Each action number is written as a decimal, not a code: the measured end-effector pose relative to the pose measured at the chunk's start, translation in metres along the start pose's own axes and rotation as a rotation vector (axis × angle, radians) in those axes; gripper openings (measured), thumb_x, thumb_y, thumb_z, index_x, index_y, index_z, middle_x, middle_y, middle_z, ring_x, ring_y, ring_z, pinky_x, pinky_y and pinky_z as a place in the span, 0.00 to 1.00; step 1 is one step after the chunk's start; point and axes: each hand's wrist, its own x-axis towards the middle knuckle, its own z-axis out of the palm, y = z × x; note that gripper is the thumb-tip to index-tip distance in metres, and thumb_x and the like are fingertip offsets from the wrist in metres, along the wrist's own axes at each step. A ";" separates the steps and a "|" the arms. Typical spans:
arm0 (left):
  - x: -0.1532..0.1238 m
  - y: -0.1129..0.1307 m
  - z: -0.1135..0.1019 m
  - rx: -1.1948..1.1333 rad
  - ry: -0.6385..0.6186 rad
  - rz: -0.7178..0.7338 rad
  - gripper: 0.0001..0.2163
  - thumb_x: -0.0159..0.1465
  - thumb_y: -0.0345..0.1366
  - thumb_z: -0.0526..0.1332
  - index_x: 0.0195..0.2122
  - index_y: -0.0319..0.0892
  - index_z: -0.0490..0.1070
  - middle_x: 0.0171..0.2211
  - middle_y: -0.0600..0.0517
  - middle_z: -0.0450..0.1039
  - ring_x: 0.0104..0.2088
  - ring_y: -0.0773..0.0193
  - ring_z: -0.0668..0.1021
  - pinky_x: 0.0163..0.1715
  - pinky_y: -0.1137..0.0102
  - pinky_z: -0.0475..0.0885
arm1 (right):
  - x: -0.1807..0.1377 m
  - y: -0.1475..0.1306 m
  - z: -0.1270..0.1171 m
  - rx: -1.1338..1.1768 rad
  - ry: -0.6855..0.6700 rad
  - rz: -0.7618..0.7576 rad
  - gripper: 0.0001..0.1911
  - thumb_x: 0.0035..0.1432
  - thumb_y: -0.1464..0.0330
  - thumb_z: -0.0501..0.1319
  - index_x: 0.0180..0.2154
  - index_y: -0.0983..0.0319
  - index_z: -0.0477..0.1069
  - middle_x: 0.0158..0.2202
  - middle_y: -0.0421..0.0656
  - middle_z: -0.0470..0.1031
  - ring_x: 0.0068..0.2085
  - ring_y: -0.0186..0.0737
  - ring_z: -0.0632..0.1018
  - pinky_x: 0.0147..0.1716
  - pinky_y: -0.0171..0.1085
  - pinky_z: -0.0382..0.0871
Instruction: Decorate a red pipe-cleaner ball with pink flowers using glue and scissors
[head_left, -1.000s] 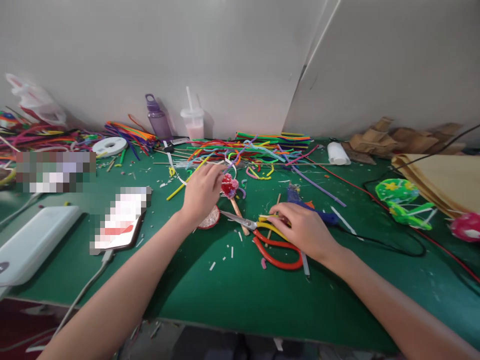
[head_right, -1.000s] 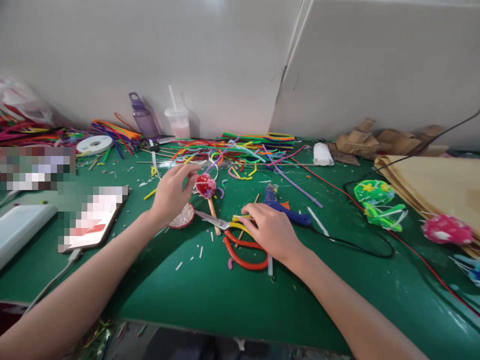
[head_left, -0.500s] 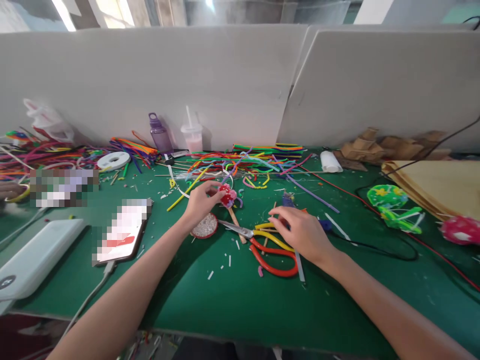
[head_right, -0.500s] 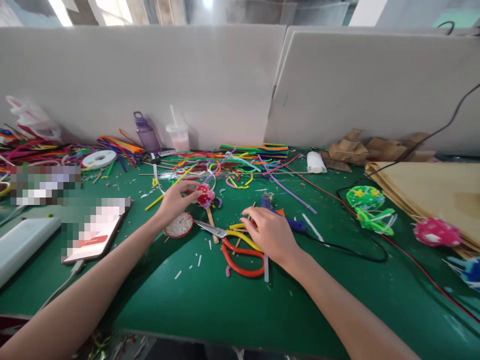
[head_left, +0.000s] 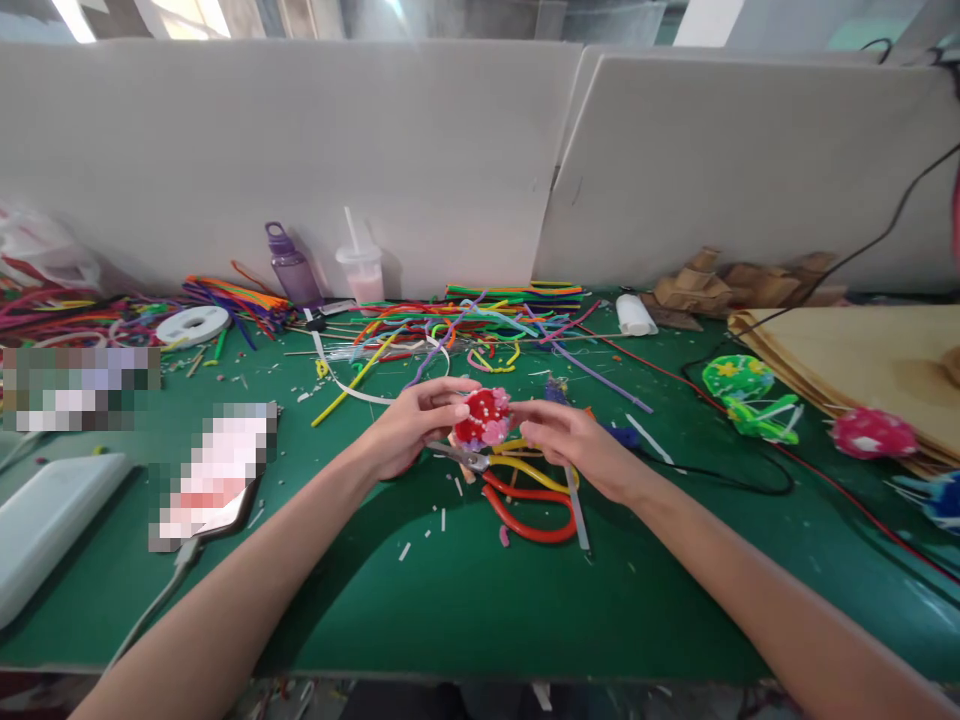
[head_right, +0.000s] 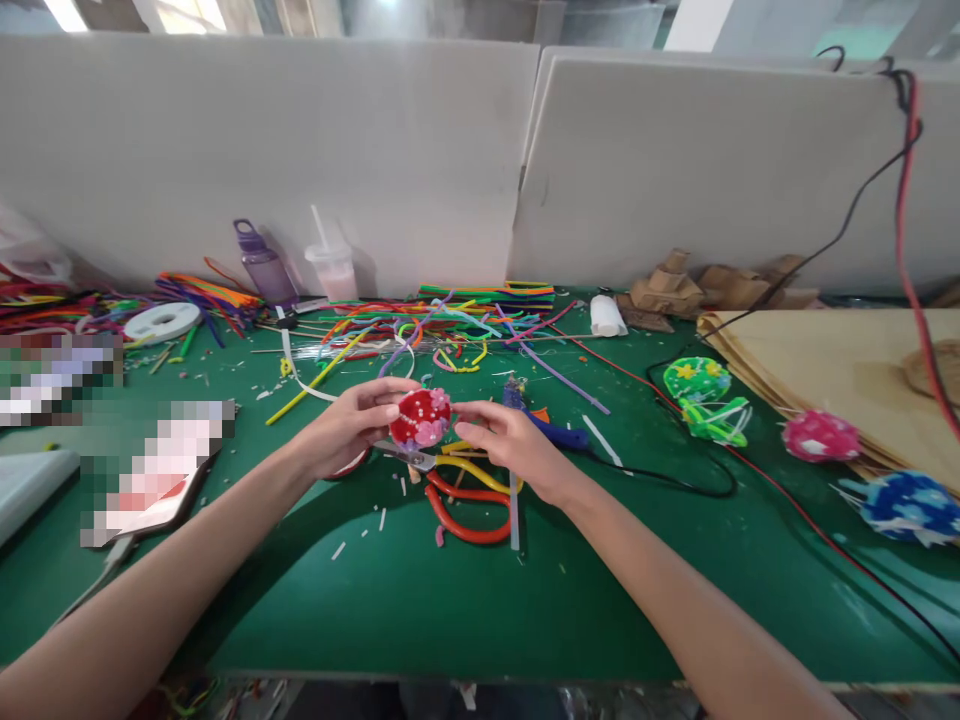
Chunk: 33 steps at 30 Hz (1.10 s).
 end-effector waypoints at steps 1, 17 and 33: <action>-0.001 0.000 0.002 -0.027 -0.009 -0.008 0.20 0.48 0.38 0.73 0.43 0.42 0.76 0.35 0.50 0.76 0.30 0.69 0.76 0.30 0.74 0.70 | 0.000 0.000 0.000 0.044 -0.001 0.011 0.20 0.57 0.58 0.61 0.49 0.57 0.73 0.42 0.47 0.76 0.29 0.33 0.72 0.19 0.32 0.58; -0.001 -0.011 0.007 -0.150 -0.098 -0.102 0.19 0.51 0.44 0.71 0.43 0.43 0.77 0.30 0.52 0.74 0.21 0.75 0.65 0.19 0.77 0.58 | -0.001 0.005 0.002 0.330 -0.150 0.047 0.11 0.47 0.62 0.68 0.32 0.61 0.72 0.24 0.35 0.65 0.21 0.26 0.56 0.19 0.31 0.45; -0.002 -0.006 0.009 -0.089 -0.122 -0.078 0.17 0.53 0.42 0.70 0.44 0.44 0.77 0.32 0.50 0.73 0.25 0.73 0.68 0.22 0.75 0.61 | -0.002 0.002 0.003 0.421 -0.125 0.110 0.16 0.45 0.58 0.68 0.33 0.58 0.69 0.26 0.38 0.68 0.24 0.30 0.68 0.19 0.30 0.59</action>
